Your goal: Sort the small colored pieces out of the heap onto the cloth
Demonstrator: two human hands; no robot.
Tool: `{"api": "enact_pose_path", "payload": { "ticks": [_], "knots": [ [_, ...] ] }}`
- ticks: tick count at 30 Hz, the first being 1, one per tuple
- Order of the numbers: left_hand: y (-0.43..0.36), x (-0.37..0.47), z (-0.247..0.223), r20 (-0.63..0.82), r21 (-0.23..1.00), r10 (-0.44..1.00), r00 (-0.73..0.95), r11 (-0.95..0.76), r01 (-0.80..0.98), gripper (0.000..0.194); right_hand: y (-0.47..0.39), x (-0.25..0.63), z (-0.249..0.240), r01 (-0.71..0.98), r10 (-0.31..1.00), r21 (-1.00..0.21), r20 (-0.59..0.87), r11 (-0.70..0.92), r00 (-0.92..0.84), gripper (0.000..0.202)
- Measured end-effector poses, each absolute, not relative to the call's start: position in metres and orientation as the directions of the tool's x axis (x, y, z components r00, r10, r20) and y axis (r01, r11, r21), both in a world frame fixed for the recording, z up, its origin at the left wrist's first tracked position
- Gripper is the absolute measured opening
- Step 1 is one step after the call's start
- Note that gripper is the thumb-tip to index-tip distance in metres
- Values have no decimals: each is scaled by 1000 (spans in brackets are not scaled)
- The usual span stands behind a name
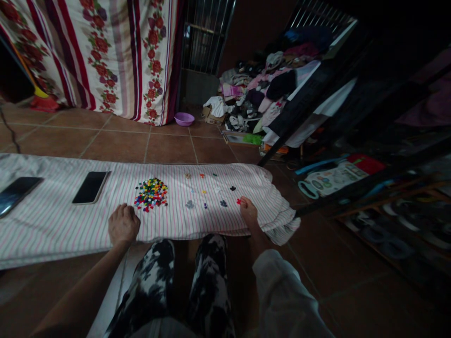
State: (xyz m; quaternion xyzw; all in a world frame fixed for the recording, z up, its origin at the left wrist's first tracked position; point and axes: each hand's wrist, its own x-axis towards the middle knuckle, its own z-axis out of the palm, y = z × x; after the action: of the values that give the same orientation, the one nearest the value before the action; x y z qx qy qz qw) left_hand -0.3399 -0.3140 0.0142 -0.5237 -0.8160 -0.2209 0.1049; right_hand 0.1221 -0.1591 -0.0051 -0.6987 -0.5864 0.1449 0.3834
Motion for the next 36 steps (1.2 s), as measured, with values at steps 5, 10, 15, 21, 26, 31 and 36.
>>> {"api": "enact_pose_path", "payload": {
  "ticks": [5, 10, 15, 21, 26, 31, 36],
  "knots": [
    [-314, -341, 12, 399, 259, 806, -437, 357, 897, 25, -162, 124, -10, 675, 917, -738, 273, 6, 290, 42],
    [-313, -341, 11, 389, 266, 807, -444, 363, 893, 25, -165, 116, -9, 670, 835, -742, 381, 19, 398, 41],
    [-312, -341, 9, 390, 275, 802, -453, 368, 888, 26, -179, 73, 10, 672, 781, -731, 488, 123, 389, 42],
    [-313, -340, 12, 374, 288, 805, -460, 370, 883, 27, -212, -19, 29, 642, 871, -664, 492, 383, -11, 34],
    [-314, -339, 14, 371, 291, 809, -455, 364, 885, 26, -237, -90, 19, 522, 833, -650, 410, 552, -370, 28],
    [-314, -339, 15, 361, 308, 813, -457, 359, 881, 27, -241, -135, 12, 530, 821, -639, 331, 558, -466, 30],
    [-315, -339, 17, 347, 337, 816, -463, 352, 873, 28, -234, -160, 17, 725, 899, -536, 196, 433, -393, 32]
  ]
}}
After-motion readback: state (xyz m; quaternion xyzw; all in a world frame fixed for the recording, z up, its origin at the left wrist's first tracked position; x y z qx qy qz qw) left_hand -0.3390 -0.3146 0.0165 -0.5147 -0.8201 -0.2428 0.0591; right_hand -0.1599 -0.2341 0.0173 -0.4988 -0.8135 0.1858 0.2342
